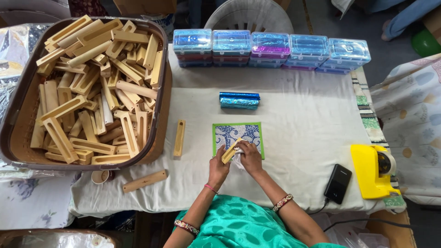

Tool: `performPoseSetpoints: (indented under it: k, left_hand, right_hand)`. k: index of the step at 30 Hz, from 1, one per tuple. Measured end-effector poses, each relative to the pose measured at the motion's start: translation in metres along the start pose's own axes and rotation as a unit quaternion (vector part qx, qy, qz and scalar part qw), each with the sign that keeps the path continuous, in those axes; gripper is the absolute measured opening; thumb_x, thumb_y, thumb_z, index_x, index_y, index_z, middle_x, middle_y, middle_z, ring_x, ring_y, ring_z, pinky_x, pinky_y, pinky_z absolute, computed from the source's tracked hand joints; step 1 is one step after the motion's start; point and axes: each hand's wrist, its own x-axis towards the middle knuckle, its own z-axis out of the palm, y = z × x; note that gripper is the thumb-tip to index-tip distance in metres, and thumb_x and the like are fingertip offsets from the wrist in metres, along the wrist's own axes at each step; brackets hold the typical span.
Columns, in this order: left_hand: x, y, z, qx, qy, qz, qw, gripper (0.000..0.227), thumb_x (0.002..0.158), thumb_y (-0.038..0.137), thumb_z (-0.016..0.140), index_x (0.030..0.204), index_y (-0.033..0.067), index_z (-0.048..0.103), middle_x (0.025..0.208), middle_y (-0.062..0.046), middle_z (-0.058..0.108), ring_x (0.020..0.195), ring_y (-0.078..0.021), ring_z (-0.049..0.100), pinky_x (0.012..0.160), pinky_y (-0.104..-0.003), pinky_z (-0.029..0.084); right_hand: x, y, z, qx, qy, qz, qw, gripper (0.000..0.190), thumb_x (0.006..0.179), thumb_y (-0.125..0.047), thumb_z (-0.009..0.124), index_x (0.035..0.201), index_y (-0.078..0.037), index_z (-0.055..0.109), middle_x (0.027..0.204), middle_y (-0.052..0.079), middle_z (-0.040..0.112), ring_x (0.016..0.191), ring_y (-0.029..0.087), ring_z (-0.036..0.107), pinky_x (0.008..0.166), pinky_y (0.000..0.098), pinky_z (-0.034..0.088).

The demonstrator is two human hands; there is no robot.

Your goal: The recorder cleans, wraps, and prepares small wooden block assemblies at a workshop station.

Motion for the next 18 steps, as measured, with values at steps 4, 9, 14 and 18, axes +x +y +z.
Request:
performPoseSetpoints:
  k: [4,9,14,18]
  left_hand:
    - [0.007,-0.015,0.004,-0.010,0.005,0.009,1.000,0.069,0.080,-0.003,0.073,0.144,0.0083,0.050,0.121,-0.021,0.072,0.106,-0.0372,0.072,0.089,-0.041,0.059]
    - [0.008,-0.037,0.013,-0.004,0.021,0.039,0.999,0.073,0.077,-0.008,0.068,0.147,0.0073,0.051,0.126,-0.024,0.071,0.111,-0.0378,0.071,0.091,-0.041,0.060]
    - [0.007,-0.012,0.007,-0.049,0.003,-0.018,0.999,0.073,0.079,-0.003,0.075,0.146,0.0064,0.049,0.128,-0.020,0.069,0.109,-0.0312,0.072,0.092,-0.037,0.059]
    - [0.009,-0.010,0.009,-0.130,0.001,-0.082,0.988,0.069,0.081,-0.002,0.074,0.145,0.0050,0.049,0.133,-0.016,0.068,0.108,-0.0248,0.073,0.090,-0.035,0.060]
  right_hand:
    - [-0.010,-0.014,0.003,0.030,-0.001,-0.015,0.999,0.040,0.076,0.004,0.059,0.109,-0.013,0.073,0.117,0.002,0.069,0.107,0.028,0.063,0.093,0.0406,0.054]
    - [-0.017,-0.020,-0.008,0.084,-0.030,-0.054,0.994,0.045,0.073,0.006,0.058,0.111,-0.013,0.073,0.119,0.004,0.068,0.113,0.029,0.062,0.095,0.0410,0.053]
    - [-0.003,0.000,-0.005,0.061,-0.019,0.021,0.998,0.047,0.073,0.007,0.057,0.113,-0.013,0.073,0.124,0.005,0.068,0.115,0.029,0.062,0.096,0.0402,0.052]
    - [-0.012,-0.004,0.001,0.117,-0.016,0.013,0.993,0.047,0.074,0.008,0.057,0.115,-0.008,0.072,0.125,0.009,0.067,0.117,0.030,0.063,0.101,0.0400,0.051]
